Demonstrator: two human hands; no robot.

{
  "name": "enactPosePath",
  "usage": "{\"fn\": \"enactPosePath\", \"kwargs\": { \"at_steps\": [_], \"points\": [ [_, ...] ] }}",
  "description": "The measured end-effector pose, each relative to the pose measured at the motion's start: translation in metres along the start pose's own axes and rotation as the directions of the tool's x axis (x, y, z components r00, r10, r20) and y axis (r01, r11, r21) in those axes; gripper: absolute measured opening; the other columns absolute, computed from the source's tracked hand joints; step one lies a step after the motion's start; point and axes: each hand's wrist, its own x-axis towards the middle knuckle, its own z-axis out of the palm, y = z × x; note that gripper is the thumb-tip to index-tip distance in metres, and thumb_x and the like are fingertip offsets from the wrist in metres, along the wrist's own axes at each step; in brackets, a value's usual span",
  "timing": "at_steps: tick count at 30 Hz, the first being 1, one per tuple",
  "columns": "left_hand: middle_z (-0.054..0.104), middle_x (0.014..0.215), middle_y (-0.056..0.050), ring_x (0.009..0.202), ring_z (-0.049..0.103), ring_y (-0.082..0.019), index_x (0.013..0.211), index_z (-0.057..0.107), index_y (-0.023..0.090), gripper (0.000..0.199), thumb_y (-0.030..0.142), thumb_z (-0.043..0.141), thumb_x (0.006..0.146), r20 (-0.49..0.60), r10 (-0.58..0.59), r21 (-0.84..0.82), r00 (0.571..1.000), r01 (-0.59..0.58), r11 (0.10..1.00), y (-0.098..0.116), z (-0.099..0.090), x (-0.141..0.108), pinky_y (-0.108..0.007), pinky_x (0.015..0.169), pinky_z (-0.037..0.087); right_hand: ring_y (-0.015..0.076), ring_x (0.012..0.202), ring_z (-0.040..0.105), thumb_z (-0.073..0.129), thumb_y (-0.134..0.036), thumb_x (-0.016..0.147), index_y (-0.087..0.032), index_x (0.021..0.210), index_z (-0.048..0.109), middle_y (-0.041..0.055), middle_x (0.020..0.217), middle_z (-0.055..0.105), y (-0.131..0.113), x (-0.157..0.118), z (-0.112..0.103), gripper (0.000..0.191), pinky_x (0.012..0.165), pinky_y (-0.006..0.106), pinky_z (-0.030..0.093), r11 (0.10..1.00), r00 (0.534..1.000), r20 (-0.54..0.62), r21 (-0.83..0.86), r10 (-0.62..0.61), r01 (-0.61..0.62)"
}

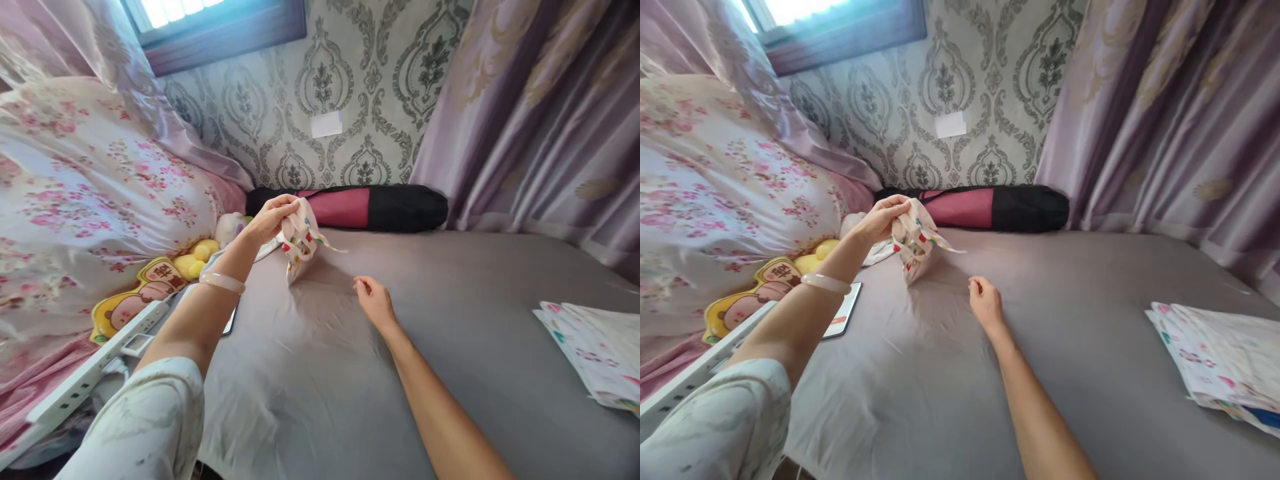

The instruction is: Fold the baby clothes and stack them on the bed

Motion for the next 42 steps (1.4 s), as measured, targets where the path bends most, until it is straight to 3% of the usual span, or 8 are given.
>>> {"fn": "enactPosePath", "kwargs": {
  "at_steps": [4,7,10,14,26,36,39,42],
  "points": [
    [0.062,0.066,0.002,0.055,0.059,-0.01,0.082,0.063,0.015,0.031,0.036,0.081,0.066,0.166,-0.064,0.011,0.984,0.063,0.998,0.02,0.053,-0.01,-0.022,0.055,0.049,0.0205,0.084,0.063,0.055,-0.049,0.084,-0.018,0.103,0.062,0.0094,0.096,0.068,-0.045,0.005,-0.028,0.037,0.076,0.034,0.05,0.981,0.985,-0.133,0.143,-0.111,0.13],
    [0.065,0.069,0.001,0.056,0.06,-0.01,0.083,0.064,0.014,0.031,0.036,0.08,0.069,0.26,-0.099,0.054,0.961,0.088,0.995,0.03,0.081,-0.017,-0.022,0.055,0.049,0.0237,0.096,0.058,0.072,-0.052,0.07,-0.019,0.114,0.055,0.0123,0.109,0.06,-0.075,-0.001,-0.039,0.057,0.085,0.039,0.049,0.967,0.936,-0.254,0.006,-0.245,0.254],
    [0.066,0.069,0.0,0.056,0.06,-0.01,0.084,0.065,0.014,0.03,0.037,0.079,0.07,0.281,-0.132,0.103,0.951,0.107,0.989,0.035,0.096,-0.021,-0.021,0.054,0.049,0.026,0.102,0.056,0.076,-0.048,0.066,-0.021,0.118,0.052,0.0132,0.114,0.056,-0.083,-0.006,-0.04,0.064,0.087,0.042,0.048,0.949,0.925,-0.215,-0.073,-0.315,0.306],
    [0.065,0.069,0.0,0.056,0.06,-0.01,0.084,0.064,0.015,0.031,0.038,0.079,0.069,0.276,-0.156,0.139,0.949,0.121,0.983,0.034,0.097,-0.021,-0.021,0.054,0.049,0.0235,0.092,0.061,0.055,-0.033,0.083,-0.02,0.101,0.061,0.0091,0.097,0.065,-0.071,-0.001,-0.044,0.023,0.083,0.037,0.048,0.957,0.946,-0.141,-0.047,-0.292,0.288],
    [0.067,0.095,-0.003,0.077,0.063,-0.014,0.113,0.06,0.021,0.058,0.033,0.085,0.062,0.687,-0.115,0.215,0.717,-0.049,0.975,0.036,0.092,-0.041,-0.024,0.066,0.05,0.0174,0.057,0.062,0.063,-0.037,0.075,-0.02,0.089,0.072,0.0019,0.069,0.07,-0.118,-0.014,-0.145,0.023,0.05,0.026,0.046,0.955,0.979,-0.182,0.294,0.087,-0.03],
    [0.061,0.106,-0.006,0.098,0.057,-0.017,0.098,0.066,0.021,0.022,0.028,0.07,0.078,0.52,0.344,0.301,0.782,-0.545,0.783,-0.008,0.152,-0.046,-0.033,0.089,0.047,0.0191,0.063,0.065,0.061,-0.038,0.075,-0.018,0.095,0.074,0.0037,0.077,0.073,-0.11,-0.018,-0.159,0.031,0.056,0.028,0.049,0.986,0.977,-0.169,0.127,0.126,-0.106],
    [0.064,0.095,-0.005,0.092,0.059,-0.016,0.084,0.066,0.018,0.01,0.028,0.066,0.082,0.507,0.348,0.239,0.788,-0.517,0.822,-0.01,0.166,-0.046,-0.032,0.087,0.048,0.0192,0.064,0.065,0.06,-0.039,0.076,-0.019,0.093,0.074,0.0033,0.076,0.073,-0.103,-0.018,-0.169,0.03,0.056,0.028,0.049,0.993,0.978,-0.176,0.053,0.116,-0.109],
    [0.067,0.089,-0.006,0.083,0.062,-0.015,0.085,0.064,0.016,0.019,0.035,0.065,0.084,0.529,0.225,0.09,0.818,-0.318,0.944,-0.01,0.174,-0.046,-0.029,0.078,0.05,0.0186,0.061,0.063,0.061,-0.04,0.078,-0.021,0.085,0.074,0.0023,0.072,0.071,-0.095,-0.022,-0.188,0.024,0.052,0.027,0.047,0.995,0.986,-0.14,-0.019,0.09,-0.094]
  ]
}}
